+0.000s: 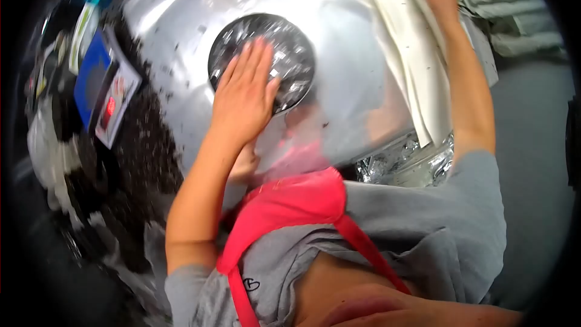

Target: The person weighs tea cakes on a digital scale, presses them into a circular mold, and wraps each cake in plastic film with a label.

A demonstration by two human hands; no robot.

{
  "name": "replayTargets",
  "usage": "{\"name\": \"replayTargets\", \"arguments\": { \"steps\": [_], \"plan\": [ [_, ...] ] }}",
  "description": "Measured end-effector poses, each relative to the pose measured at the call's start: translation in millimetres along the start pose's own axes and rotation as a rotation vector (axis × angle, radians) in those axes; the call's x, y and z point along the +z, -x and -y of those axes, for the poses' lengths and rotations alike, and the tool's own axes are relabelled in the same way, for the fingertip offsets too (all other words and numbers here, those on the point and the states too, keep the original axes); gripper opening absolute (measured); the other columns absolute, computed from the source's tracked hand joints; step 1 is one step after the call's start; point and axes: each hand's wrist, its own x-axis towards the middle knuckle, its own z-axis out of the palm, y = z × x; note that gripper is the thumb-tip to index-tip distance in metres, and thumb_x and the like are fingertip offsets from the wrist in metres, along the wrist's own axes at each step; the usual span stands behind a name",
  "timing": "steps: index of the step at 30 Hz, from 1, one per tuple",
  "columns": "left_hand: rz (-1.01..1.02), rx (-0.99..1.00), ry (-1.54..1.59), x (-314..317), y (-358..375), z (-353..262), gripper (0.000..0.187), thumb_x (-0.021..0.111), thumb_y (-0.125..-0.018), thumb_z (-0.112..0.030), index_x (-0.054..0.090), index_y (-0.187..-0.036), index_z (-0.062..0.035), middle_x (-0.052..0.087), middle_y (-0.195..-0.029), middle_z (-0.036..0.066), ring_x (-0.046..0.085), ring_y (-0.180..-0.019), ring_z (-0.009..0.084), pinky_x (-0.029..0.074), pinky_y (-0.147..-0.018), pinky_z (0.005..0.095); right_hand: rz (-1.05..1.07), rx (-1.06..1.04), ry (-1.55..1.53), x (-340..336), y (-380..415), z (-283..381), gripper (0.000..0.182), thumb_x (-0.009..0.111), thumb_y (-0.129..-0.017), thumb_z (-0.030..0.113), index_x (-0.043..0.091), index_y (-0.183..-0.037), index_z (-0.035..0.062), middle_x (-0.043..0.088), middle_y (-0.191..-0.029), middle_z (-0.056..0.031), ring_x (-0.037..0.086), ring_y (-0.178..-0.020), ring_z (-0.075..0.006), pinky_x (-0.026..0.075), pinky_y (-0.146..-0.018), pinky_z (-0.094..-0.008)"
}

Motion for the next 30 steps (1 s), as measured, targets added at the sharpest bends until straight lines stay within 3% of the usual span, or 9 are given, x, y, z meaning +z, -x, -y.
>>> {"name": "replayTargets", "arguments": {
  "steps": [5, 8, 12, 15, 17, 19, 23, 24, 30],
  "plan": [
    [-0.109, 0.023, 0.021, 15.1, 2.8, 5.1, 0.052, 0.045, -0.102, -0.030, 0.041, -0.148, -0.0061, 0.040, -0.155, 0.013, 0.038, -0.143, 0.0273, 0.028, -0.118, 0.0416, 0.039, -0.514, -0.586, 26.2, 212.7, 166.6, 0.028, 0.052, -0.098, 0.007, 0.065, -0.122, 0.0068, 0.067, -0.124, -0.0087, 0.060, -0.120, -0.0173, 0.045, -0.103, -0.0310],
    [-0.137, 0.049, 0.038, 20.3, 4.1, 8.5, 0.049, 0.046, -0.099, -0.025, 0.045, -0.143, -0.0035, 0.043, -0.152, 0.015, 0.039, -0.142, 0.0294, 0.028, -0.118, 0.0433, 0.201, -0.690, -0.860, 38.5, 252.2, 214.9, 0.038, 0.045, -0.094, -0.004, 0.065, -0.123, 0.0088, 0.054, -0.144, -0.0164, 0.045, -0.139, -0.0289, 0.017, -0.121, -0.0467],
    [0.072, 0.016, 0.055, 10.7, 0.4, 1.3, 0.037, 0.054, -0.091, -0.023, 0.062, -0.123, -0.0050, 0.071, -0.104, 0.011, 0.063, -0.105, 0.0316, 0.043, -0.097, 0.0428, 0.467, -0.696, -0.596, 58.6, 249.0, 238.2, 0.040, 0.048, -0.096, 0.009, 0.057, -0.135, 0.0121, 0.047, -0.150, -0.0126, 0.039, -0.143, -0.0300, 0.014, -0.122, -0.0469],
    [-0.527, 0.019, 0.236, 49.9, -5.3, 3.4, 0.034, 0.052, -0.088, -0.021, 0.068, -0.112, -0.0034, 0.068, -0.112, 0.015, 0.060, -0.112, 0.0324, 0.038, -0.104, 0.0461, 0.760, -0.459, -0.754, 44.6, 227.6, 263.3, 0.052, 0.048, -0.098, 0.023, 0.044, -0.148, 0.0103, 0.037, -0.158, -0.0114, 0.026, -0.149, -0.0244, 0.011, -0.123, -0.0410],
    [0.080, 0.014, 0.215, 3.8, -0.4, 4.0, 0.038, 0.055, -0.090, -0.021, 0.062, -0.124, -0.0035, 0.058, -0.134, 0.019, 0.048, -0.132, 0.0336, 0.033, -0.112, 0.0464, 0.623, -0.557, -0.523, 58.0, 201.9, 254.6, 0.055, 0.044, -0.100, 0.031, 0.040, -0.151, 0.0098, 0.034, -0.160, -0.0100, 0.021, -0.151, -0.0240, 0.007, -0.123, -0.0393],
    [-0.217, 0.191, 0.388, 3.3, 16.3, 22.2, 0.049, 0.064, -0.090, -0.033, 0.059, -0.128, -0.0027, 0.053, -0.140, 0.019, 0.042, -0.137, 0.0335, 0.030, -0.114, 0.0496, 0.615, -0.474, -0.518, 62.9, 205.7, 256.7, 0.059, 0.035, -0.104, 0.039, 0.039, -0.150, 0.0025, 0.031, -0.161, -0.0109, 0.017, -0.152, -0.0268, 0.001, -0.124, -0.0392],
    [-0.125, 0.173, 0.171, -2.1, 47.3, 46.6, 0.066, 0.071, -0.078, -0.051, 0.061, -0.125, -0.0055, 0.053, -0.140, 0.010, 0.038, -0.141, 0.0278, 0.031, -0.113, 0.0513, 0.621, -0.670, -0.409, 85.8, 196.8, 250.5, 0.059, 0.031, -0.106, 0.042, 0.040, -0.150, 0.0037, 0.030, -0.160, -0.0170, 0.018, -0.151, -0.0339, 0.003, -0.122, -0.0485],
    [-0.093, 0.191, 0.160, -3.4, 42.1, 47.4, 0.065, 0.072, -0.078, -0.049, 0.061, -0.125, -0.0057, 0.054, -0.139, 0.008, 0.041, -0.138, 0.0273, 0.032, -0.113, 0.0504, 0.349, -1.035, 0.139, 92.9, 205.1, 247.3, 0.057, 0.029, -0.106, 0.043, 0.042, -0.150, 0.0089, 0.031, -0.160, -0.0154, 0.018, -0.150, -0.0385, 0.006, -0.121, -0.0547],
    [-0.520, 0.047, 0.180, 30.8, 78.2, 54.1, 0.058, 0.075, -0.081, -0.040, 0.059, -0.124, -0.0034, 0.057, -0.130, 0.012, 0.049, -0.128, 0.0286, 0.034, -0.110, 0.0469, 0.261, -0.899, 0.183, 98.2, 221.4, 257.8, 0.069, 0.044, -0.096, 0.059, 0.036, -0.154, 0.0236, 0.027, -0.162, -0.0094, 0.018, -0.150, -0.0389, 0.009, -0.120, -0.0589]
  ]
}}
